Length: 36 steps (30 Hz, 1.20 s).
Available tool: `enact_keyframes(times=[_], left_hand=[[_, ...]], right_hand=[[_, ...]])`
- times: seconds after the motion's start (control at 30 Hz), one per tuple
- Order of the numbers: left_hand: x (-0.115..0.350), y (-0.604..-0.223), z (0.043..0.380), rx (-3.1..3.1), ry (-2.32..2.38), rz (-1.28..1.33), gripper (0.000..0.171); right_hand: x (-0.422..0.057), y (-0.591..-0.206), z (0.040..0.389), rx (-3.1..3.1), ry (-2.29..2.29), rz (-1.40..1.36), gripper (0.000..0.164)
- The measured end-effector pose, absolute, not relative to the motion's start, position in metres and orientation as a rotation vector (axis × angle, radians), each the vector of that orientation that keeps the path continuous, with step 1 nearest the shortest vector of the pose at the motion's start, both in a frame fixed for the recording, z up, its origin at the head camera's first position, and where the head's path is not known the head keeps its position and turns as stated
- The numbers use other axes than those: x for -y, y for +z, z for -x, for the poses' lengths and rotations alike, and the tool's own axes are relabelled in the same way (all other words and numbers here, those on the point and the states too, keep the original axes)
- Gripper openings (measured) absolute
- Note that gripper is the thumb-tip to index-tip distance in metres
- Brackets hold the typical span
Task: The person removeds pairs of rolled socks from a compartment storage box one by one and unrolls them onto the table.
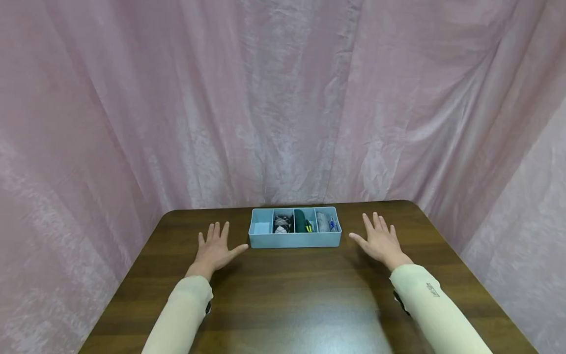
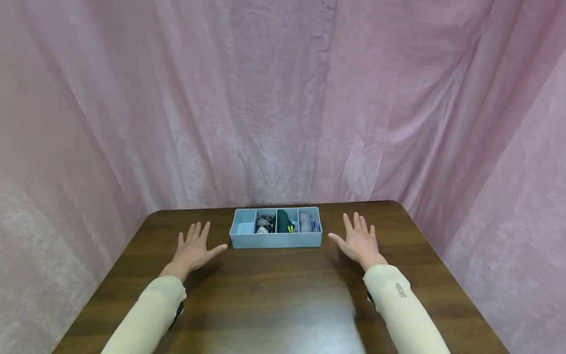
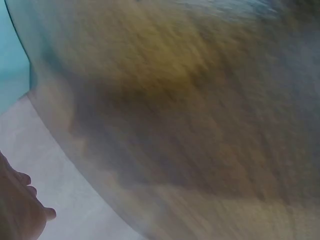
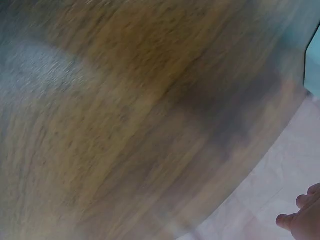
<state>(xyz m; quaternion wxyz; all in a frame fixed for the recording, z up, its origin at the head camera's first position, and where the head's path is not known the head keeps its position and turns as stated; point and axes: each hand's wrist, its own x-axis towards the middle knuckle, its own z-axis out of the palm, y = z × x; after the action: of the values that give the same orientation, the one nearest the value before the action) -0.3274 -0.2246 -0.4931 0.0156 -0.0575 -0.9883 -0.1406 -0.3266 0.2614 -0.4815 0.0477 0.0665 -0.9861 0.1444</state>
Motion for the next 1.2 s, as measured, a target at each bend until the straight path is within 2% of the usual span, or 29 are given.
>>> enact_keyframes(times=[0.6,1.2], left_hand=[[0.191,-0.480,0.350,3.068,-0.555,0.231,0.108],[0.180,-0.483,0.359,3.053,-0.902,0.275,0.092]], right_hand=[[-0.224,-0.462,0.345,2.899,0.714,-0.224,0.081],[-0.177,-0.444,0.354,2.797,0.920,-0.202,0.067]])
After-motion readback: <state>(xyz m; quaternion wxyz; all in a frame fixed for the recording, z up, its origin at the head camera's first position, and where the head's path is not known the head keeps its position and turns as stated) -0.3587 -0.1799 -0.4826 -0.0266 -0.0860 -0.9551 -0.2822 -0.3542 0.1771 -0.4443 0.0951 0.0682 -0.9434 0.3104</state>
